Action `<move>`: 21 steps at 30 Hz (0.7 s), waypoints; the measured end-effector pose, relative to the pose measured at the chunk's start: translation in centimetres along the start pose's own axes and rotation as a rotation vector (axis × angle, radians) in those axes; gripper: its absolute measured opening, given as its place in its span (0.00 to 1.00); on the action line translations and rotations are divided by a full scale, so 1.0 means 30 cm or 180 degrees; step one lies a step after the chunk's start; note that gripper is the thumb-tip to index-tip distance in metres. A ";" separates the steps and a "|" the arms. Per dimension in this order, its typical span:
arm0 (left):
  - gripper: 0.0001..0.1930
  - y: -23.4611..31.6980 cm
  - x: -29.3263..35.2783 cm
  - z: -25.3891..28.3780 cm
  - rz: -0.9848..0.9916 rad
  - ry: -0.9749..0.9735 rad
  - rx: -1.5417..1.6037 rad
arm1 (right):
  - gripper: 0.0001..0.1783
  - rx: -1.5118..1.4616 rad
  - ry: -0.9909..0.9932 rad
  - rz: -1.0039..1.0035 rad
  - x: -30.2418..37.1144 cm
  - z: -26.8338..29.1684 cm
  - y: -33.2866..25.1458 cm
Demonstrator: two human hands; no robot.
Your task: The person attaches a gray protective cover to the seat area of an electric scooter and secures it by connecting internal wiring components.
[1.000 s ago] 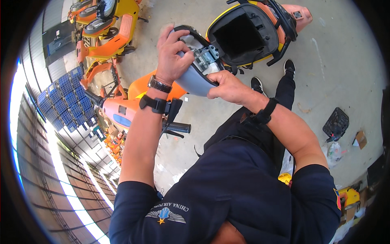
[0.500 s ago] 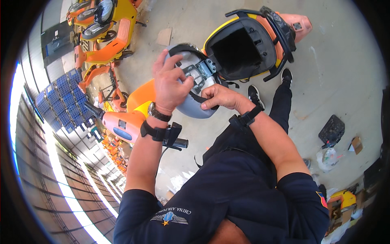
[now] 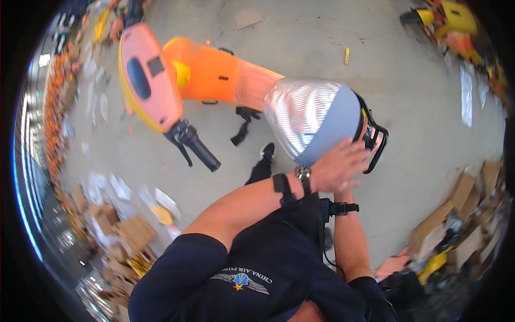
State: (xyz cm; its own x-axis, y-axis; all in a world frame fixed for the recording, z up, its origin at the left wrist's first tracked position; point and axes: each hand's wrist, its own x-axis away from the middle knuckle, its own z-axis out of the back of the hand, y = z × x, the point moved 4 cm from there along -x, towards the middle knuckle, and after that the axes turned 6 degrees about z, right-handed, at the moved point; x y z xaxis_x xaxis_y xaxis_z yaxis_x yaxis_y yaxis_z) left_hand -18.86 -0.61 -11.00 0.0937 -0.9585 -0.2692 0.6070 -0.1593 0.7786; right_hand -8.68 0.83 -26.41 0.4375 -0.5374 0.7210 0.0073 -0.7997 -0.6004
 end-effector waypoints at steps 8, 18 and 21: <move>0.12 -0.156 0.473 0.029 0.1939 0.1311 0.0434 | 0.17 0.0421 0.0514 -0.0097 0.028 0.064 -0.113; 0.39 -0.404 0.512 -0.206 0.4849 0.1113 0.4822 | 0.29 0.1332 0.0431 0.0544 0.095 -0.065 -0.395; 0.42 -0.395 0.487 -0.265 0.4594 0.1685 0.5582 | 0.37 0.2172 0.0517 0.0419 0.114 -0.144 -0.445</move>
State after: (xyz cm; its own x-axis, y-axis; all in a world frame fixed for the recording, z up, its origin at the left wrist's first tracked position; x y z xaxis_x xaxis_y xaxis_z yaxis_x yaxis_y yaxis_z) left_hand -18.41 -10.85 -28.69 -0.0190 -0.5190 0.8546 -0.9978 0.0643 0.0168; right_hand -11.17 8.50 -14.43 0.3344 -0.6934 0.6382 0.5481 -0.4078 -0.7303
